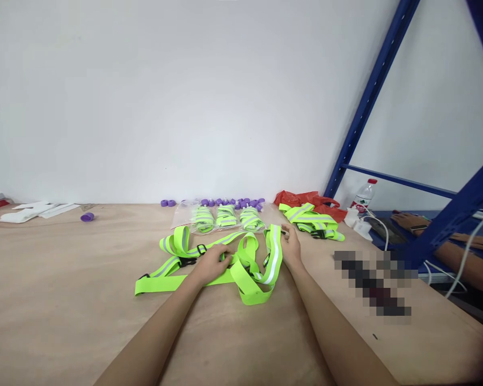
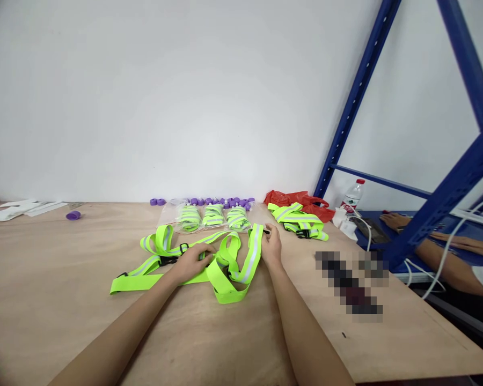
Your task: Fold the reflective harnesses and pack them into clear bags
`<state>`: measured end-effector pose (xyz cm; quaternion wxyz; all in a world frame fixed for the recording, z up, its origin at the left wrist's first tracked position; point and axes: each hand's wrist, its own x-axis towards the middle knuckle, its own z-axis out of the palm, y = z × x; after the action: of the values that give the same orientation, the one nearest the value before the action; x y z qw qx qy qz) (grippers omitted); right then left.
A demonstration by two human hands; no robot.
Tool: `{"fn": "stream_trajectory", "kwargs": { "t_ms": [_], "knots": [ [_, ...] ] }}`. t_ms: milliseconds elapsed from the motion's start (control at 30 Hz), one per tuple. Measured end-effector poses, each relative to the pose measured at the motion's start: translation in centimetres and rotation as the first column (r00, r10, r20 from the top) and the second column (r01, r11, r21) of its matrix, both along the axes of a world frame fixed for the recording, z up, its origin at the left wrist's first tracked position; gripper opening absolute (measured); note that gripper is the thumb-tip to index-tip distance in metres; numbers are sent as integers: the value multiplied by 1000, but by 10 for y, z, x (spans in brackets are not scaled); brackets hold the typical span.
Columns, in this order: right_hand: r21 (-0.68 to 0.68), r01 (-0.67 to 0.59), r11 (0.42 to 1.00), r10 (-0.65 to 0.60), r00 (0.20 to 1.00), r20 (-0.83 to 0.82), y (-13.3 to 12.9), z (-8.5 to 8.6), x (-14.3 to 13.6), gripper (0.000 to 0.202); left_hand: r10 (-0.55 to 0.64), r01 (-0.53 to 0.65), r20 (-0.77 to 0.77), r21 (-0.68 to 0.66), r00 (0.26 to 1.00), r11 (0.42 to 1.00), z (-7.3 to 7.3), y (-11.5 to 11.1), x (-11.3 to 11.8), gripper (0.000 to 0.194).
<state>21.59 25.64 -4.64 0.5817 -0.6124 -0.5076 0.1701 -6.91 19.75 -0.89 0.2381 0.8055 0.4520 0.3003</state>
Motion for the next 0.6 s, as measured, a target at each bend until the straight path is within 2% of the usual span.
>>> {"fn": "stream_trajectory", "kwargs": {
  "t_ms": [233,467,600],
  "knots": [
    [-29,35,999,-36,999,-18,-1,2,3,44,6,-6,-5,16,1000,1000,-3,1,0,22],
    [-70,90,994,-90,996,-6,-3,3,9,27,6,-6,-5,13,1000,1000,-2,1,-1,21],
    [-82,84,993,-82,996,21,-2,6,10,29,-11,11,-12,14,1000,1000,-1,2,-1,20]
  ]
}}
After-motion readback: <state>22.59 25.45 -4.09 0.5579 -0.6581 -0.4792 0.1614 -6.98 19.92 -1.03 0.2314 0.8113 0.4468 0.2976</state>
